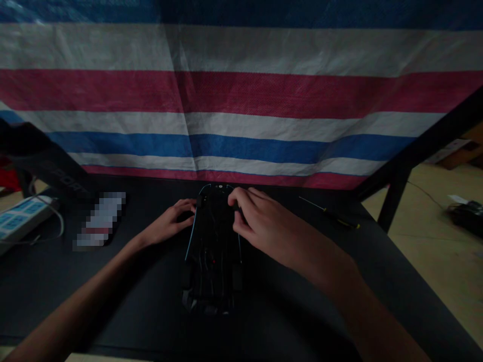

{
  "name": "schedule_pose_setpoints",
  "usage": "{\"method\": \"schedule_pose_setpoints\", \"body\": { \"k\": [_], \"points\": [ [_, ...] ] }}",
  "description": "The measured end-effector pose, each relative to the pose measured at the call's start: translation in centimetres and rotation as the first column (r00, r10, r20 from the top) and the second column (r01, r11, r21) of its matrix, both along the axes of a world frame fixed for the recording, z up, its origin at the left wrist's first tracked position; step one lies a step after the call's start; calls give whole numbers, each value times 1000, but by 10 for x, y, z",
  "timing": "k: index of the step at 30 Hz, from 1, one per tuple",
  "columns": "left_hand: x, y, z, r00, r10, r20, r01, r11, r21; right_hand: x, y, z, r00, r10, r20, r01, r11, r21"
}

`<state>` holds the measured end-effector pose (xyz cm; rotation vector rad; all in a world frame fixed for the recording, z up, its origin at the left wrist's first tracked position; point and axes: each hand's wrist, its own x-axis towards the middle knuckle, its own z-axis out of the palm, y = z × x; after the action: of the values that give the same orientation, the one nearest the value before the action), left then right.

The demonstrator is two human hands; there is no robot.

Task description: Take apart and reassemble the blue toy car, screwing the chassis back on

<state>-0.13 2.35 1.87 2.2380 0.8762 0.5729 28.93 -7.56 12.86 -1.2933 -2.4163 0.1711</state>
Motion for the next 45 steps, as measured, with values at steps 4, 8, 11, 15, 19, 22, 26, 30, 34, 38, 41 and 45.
{"method": "schedule_pose_setpoints", "body": {
  "k": [4,8,11,15,19,22,26,30,34,38,41,45],
  "points": [
    [0,-1,3,1000,-9,-1,9,1000,-7,-11,-3,10,948,-225,224,228,974,15],
    [-2,-1,1,1000,-5,-11,5,1000,0,-16,-2,17,921,-216,323,227,974,3],
    [-3,0,-3,1000,-5,-7,5,1000,11,-16,-2,21,963,-153,222,169,984,-58],
    [-3,1,-4,1000,-17,1,17,1000,15,-14,-4,25,921,-256,293,282,958,-48],
    [-3,-1,-2,1000,-16,8,15,1000,10,-11,-6,23,911,-242,334,279,958,-67],
    [-4,-1,-2,1000,-21,8,21,1000,9,-10,-9,20,961,-170,219,187,981,-60],
    [-3,0,-2,1000,-14,-7,14,1000,2,-12,-10,18,905,-280,320,283,958,38],
    [-2,0,0,1000,-2,-27,2,1000,2,-11,-7,18,901,-233,367,254,967,-10],
    [-2,-1,1,999,-9,-33,9,1000,-8,-11,-5,14,988,-88,130,96,994,-56],
    [-1,0,-1,999,-16,-34,15,1000,-8,-13,-3,11,979,-142,147,143,990,-1],
    [-1,1,-2,999,-18,-28,18,1000,-9,-10,0,7,949,-200,244,202,979,17],
    [-1,2,-2,999,-24,-24,24,1000,-11,-4,2,6,993,-55,106,65,994,-92]
  ]
}}
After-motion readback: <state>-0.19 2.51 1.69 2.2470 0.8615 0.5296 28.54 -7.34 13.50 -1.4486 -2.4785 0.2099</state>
